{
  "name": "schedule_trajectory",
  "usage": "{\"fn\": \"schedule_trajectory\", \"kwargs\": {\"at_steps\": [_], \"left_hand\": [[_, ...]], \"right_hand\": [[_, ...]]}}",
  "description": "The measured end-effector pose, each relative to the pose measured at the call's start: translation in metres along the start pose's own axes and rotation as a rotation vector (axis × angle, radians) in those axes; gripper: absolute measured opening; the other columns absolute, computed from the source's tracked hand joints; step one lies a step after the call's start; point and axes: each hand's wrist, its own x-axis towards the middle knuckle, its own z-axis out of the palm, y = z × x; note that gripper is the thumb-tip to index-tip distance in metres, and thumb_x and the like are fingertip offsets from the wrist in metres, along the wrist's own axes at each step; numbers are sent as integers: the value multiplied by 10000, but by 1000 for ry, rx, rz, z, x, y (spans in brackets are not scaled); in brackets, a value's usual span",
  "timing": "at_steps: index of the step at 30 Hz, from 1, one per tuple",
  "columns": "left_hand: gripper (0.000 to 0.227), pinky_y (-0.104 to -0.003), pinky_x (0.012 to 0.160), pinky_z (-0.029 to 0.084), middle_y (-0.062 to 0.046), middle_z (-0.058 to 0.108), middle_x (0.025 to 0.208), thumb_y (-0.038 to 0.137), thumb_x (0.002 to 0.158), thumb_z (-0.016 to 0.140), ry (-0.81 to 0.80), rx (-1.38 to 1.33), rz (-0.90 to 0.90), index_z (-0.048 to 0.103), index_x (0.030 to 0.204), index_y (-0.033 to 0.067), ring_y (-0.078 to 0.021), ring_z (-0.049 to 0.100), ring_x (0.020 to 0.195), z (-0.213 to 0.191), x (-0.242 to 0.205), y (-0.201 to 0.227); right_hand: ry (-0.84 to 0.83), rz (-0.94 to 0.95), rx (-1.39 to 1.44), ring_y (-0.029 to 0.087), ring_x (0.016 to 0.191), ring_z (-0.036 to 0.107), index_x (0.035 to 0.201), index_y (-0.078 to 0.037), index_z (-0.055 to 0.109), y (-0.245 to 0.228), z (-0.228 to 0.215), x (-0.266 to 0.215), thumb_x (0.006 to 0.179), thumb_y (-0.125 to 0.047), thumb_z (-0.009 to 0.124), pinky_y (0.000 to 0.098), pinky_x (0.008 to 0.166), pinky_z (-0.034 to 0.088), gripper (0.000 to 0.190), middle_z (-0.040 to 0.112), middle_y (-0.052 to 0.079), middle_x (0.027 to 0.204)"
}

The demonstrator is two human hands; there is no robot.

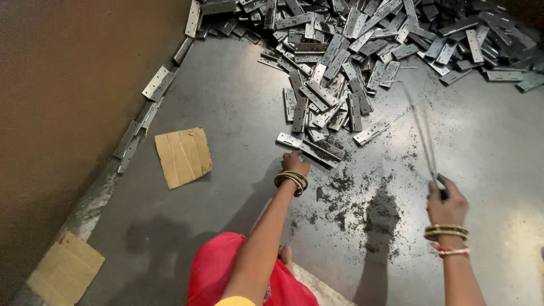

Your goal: The person sits on the floor and sorts a pile of small metal parts, picking them up and stacking them into neat piles. The person then uses a metal part to sweep dark debris on the floor into a piece of cardboard.

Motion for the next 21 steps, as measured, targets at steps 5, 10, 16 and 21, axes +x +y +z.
{"fn": "schedule_trajectory", "kwargs": {"at_steps": [5, 10, 16, 21], "left_hand": [[492, -503, 1129, 414, -174, 450, 1432, 258, 878, 752, 250, -285, 34, 593, 1310, 84, -404, 449, 1333, -12, -18, 24], [518, -462, 1083, 451, -178, 427, 1423, 214, 838, 767, 247, -586, 55, 601, 1316, 100, -374, 480, 1282, -16, -28, 45], [486, -408, 1044, 465, -128, 475, 1399, 213, 875, 754, 224, -776, 118, 572, 1307, 85, -289, 547, 1244, -18, -36, 63], [477, -376, 982, 497, -115, 548, 1311, 178, 865, 751, 286, -901, 212, 563, 1289, 69, -261, 595, 1175, -25, -41, 71]], "right_hand": [[-96, -333, -375, 169, 531, 609, 1314, -67, 688, -82, 71, 43, 1028, -220, 651, 251, 434, 432, 326, 751, 122, 840], [-20, -586, -326, 291, 692, 674, 1290, -56, 682, -143, 150, 81, 966, -120, 638, 389, 606, 556, 333, 737, 171, 922], [-96, -702, -288, 450, 856, 674, 1315, -31, 642, -195, 227, 125, 880, 18, 550, 512, 735, 561, 447, 686, 258, 1056], [-138, -769, -292, 434, 916, 683, 1330, -80, 633, -236, 280, 145, 838, 50, 533, 503, 774, 573, 519, 677, 247, 1116]]}}
